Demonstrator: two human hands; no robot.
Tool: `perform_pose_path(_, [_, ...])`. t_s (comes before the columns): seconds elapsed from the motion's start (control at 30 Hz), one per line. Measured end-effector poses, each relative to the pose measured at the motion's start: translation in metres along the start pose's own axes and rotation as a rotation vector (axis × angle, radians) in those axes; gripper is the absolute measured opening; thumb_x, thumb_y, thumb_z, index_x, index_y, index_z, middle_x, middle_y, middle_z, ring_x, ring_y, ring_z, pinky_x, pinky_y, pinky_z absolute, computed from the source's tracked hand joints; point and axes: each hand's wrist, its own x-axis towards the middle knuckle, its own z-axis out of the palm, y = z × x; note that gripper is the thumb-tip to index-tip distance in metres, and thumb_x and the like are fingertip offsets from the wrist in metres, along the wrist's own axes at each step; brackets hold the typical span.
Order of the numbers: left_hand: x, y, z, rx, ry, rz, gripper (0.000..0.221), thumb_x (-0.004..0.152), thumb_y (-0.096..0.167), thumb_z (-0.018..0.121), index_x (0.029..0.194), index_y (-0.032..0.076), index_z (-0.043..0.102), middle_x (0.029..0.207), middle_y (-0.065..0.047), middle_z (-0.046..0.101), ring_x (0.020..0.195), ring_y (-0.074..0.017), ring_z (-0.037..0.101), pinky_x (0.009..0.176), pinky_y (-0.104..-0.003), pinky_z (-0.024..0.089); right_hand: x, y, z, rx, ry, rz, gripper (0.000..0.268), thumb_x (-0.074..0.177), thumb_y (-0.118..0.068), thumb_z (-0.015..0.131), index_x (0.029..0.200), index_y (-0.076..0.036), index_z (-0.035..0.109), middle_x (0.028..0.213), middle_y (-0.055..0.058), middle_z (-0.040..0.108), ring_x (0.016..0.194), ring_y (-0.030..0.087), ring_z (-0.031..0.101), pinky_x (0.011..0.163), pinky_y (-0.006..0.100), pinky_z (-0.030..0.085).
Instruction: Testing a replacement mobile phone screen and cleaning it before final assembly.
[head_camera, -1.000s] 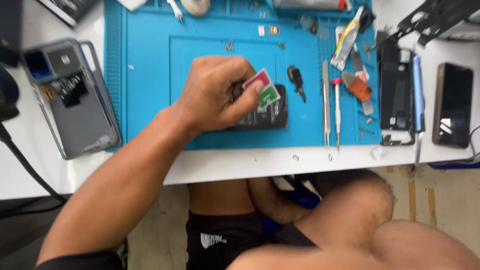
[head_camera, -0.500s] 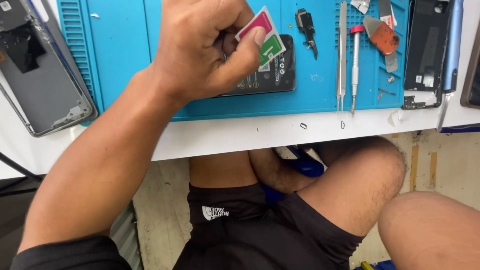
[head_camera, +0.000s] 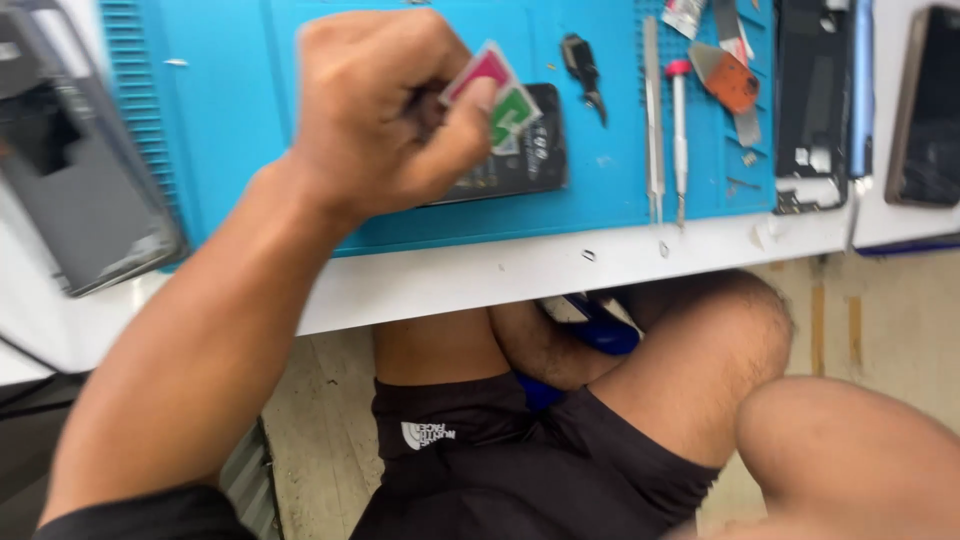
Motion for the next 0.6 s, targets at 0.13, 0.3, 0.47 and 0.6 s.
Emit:
perform_pose_path(0.13, [0.010,0.007,-0.008,-0.057,0.021,-0.031,0.023,0.101,0.007,0.061,0.081,0.007,0.049,0.066,-0.003,0.042,0.056,-0.0180,0.037,0.051,-0.037,0.030,-0.005,0.046,-0.039,0.012,-0.037,-0.152,0.025,0.100,-0.011,0.045,0.106,0.000,0.066,0.105,0.010,0.070,0.094,0.030,0.073,0.083,0.045,0.056])
perform_pose_path(0.3, [0.018,0.021,-0.010,-0.165,0.046,-0.070,0.025,0.106,0.013,0.055,0.082,0.004,0.053,0.064,-0.004,0.046,0.053,-0.0174,0.038,0.049,-0.036,0.029,-0.035,0.108,-0.039,-0.260,0.186,-0.048,0.013,0.099,0.003,0.062,0.106,0.001,0.072,0.103,0.012,0.077,0.091,0.029,0.076,0.082,0.038,0.060])
perform_pose_path(0.47, [0.020,0.030,-0.009,-0.282,0.032,-0.090,0.025,0.106,0.016,0.055,0.085,0.002,0.058,0.065,-0.004,0.048,0.054,-0.0185,0.039,0.051,-0.034,0.030,-0.038,0.132,-0.021,-0.245,0.476,0.457,0.036,0.100,-0.001,0.071,0.135,0.006,0.062,0.120,0.019,0.068,0.082,0.020,0.068,0.070,0.030,0.058])
perform_pose_path(0.6, [0.021,0.032,-0.008,-0.271,0.039,-0.064,0.027,0.108,0.019,0.053,0.086,0.004,0.057,0.065,-0.004,0.050,0.054,-0.0191,0.040,0.052,-0.036,0.031,-0.032,0.127,-0.019,0.108,0.489,0.578,0.033,0.100,-0.008,0.060,0.132,0.001,0.059,0.114,0.012,0.067,0.074,0.015,0.070,0.052,0.026,0.061])
